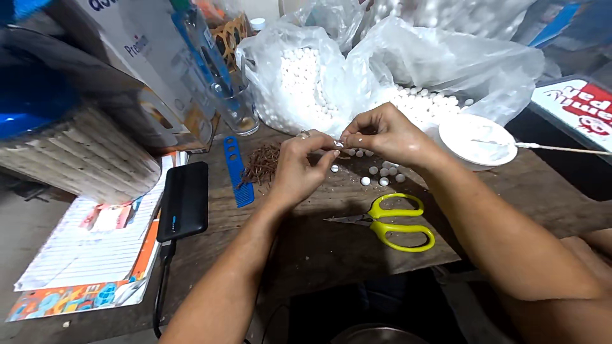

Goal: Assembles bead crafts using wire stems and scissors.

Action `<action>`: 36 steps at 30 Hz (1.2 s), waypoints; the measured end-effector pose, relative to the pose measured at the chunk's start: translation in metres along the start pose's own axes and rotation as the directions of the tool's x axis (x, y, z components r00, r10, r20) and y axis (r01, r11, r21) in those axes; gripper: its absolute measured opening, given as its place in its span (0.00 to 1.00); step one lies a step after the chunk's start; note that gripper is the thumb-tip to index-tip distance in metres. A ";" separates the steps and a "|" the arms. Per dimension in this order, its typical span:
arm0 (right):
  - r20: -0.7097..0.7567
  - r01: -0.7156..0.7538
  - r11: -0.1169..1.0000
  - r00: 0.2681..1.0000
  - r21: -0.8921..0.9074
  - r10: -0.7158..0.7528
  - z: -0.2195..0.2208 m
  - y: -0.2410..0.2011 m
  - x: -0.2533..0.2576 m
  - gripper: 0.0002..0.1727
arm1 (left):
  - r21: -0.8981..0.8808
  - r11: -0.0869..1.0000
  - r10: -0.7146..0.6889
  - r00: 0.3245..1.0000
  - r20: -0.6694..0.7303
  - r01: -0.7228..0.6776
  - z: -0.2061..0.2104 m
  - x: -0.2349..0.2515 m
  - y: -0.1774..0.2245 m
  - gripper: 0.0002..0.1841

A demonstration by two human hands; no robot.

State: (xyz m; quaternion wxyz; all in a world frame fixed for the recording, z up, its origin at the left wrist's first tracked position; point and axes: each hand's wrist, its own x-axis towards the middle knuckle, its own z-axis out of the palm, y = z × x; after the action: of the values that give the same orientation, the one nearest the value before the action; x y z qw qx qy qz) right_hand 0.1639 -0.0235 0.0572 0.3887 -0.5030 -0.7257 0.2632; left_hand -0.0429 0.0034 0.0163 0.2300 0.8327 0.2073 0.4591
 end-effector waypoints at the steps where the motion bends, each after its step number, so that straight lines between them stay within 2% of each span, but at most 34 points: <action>1: -0.026 0.015 1.000 1.000 -0.005 -0.015 -0.003 -0.002 -0.005 0.06 | -0.078 0.995 -0.060 0.998 -0.010 0.059 0.000 -0.001 0.003 0.04; 4: -0.139 0.098 0.988 0.984 -0.119 -0.115 -0.014 -0.013 -0.037 0.11 | -0.274 0.942 -0.221 0.973 -0.071 0.194 -0.001 0.001 0.007 0.05; 5: -0.136 0.118 0.979 0.981 -0.165 -0.141 -0.017 -0.013 -0.051 0.11 | -0.317 0.923 -0.254 0.963 -0.086 0.215 -0.001 0.001 0.006 0.05; 7: -0.022 0.130 0.956 0.990 -0.264 -0.141 -0.017 -0.007 -0.081 0.10 | -0.406 0.877 -0.317 0.944 -0.087 0.257 -0.001 0.001 0.004 0.05; 10: 0.175 0.165 0.883 0.980 -0.439 -0.097 -0.011 0.004 -0.116 0.16 | -0.545 0.775 -0.413 0.909 -0.054 0.319 -0.002 0.001 0.006 0.07; 14: 0.179 0.192 0.829 0.977 -0.525 -0.113 0.000 0.013 -0.133 0.18 | -0.698 0.620 -0.514 0.858 -0.016 0.358 0.001 0.004 0.010 0.12; 19: 0.102 0.216 0.852 0.976 -0.477 -0.190 0.008 0.022 -0.136 0.19 | -0.778 0.502 -0.570 0.821 0.031 0.378 0.002 0.005 0.010 0.14; 22: 0.000 0.167 0.900 0.983 -0.402 -0.183 0.008 0.022 -0.139 0.20 | -0.802 0.448 -0.600 0.798 0.056 0.394 0.001 0.005 0.011 0.14; 26: -0.149 0.094 0.984 0.982 -0.154 -0.117 0.000 0.022 -0.139 0.19 | -0.827 0.381 -0.621 0.777 0.101 0.412 0.001 0.005 0.013 0.15; 30: -0.290 0.110 0.992 0.953 0.069 -0.085 0.001 0.017 -0.131 0.22 | -0.833 0.348 -0.611 0.778 0.147 0.430 0.002 0.004 0.015 0.14; 33: -0.330 0.111 0.989 0.941 0.102 -0.071 0.007 0.015 -0.121 0.30 | -0.799 0.395 -0.598 0.788 0.150 0.452 0.004 0.003 0.017 0.14; 36: -0.332 0.104 0.990 0.941 0.095 -0.067 0.012 0.015 -0.115 0.34 | -0.721 0.527 -0.566 0.818 0.097 0.450 0.009 0.002 0.019 0.12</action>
State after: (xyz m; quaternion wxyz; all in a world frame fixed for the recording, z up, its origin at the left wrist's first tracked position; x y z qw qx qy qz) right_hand 0.1843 -0.1255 0.0042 0.5423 -0.4852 -0.6565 0.1986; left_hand -0.0317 -0.0123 0.0245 0.6425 0.5408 0.2623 0.4754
